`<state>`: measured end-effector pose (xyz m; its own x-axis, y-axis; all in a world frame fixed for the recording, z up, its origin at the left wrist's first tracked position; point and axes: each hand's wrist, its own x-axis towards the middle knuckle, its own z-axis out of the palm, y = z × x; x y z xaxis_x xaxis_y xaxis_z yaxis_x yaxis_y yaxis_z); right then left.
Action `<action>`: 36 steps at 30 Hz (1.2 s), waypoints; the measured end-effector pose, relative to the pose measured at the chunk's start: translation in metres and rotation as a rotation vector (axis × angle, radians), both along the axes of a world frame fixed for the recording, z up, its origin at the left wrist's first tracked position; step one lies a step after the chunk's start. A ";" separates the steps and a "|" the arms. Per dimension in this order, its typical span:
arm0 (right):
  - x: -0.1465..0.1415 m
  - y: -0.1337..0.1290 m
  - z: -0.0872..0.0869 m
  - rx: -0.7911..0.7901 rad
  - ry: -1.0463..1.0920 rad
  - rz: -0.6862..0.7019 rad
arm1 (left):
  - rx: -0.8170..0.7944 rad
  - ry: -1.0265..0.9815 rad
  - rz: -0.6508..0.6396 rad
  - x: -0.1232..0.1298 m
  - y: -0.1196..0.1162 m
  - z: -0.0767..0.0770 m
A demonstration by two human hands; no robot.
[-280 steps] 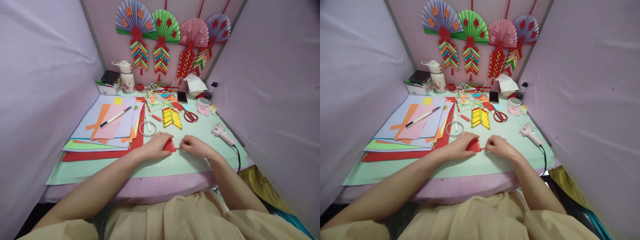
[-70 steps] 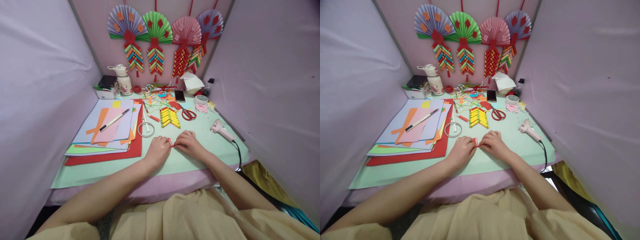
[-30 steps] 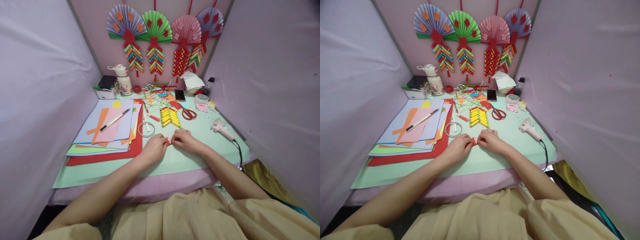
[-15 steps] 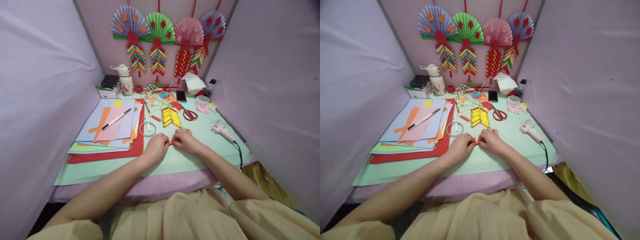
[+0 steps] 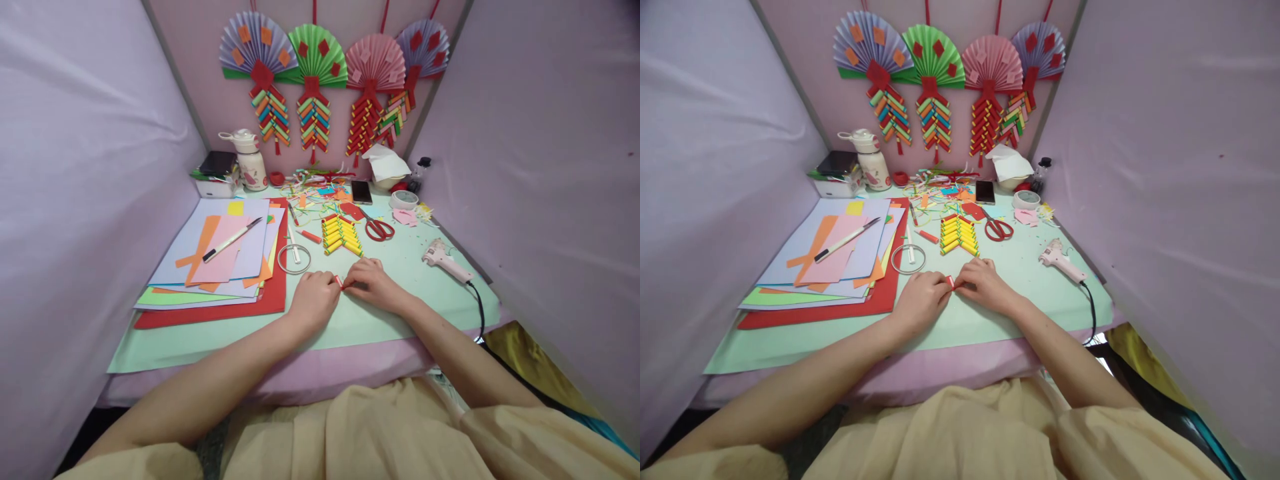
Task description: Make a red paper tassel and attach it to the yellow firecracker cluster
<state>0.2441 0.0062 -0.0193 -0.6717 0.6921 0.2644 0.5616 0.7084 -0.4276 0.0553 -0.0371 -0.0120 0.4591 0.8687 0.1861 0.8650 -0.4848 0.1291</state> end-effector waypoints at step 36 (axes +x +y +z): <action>-0.019 0.011 0.005 -0.295 -0.035 -0.243 | -0.026 -0.099 0.099 0.002 0.007 -0.002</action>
<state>0.2252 0.0170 -0.0143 -0.4841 0.8750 0.0101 0.7158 0.4026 -0.5706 0.0573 -0.0304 -0.0135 0.3512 0.9139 0.2033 0.8909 -0.3930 0.2278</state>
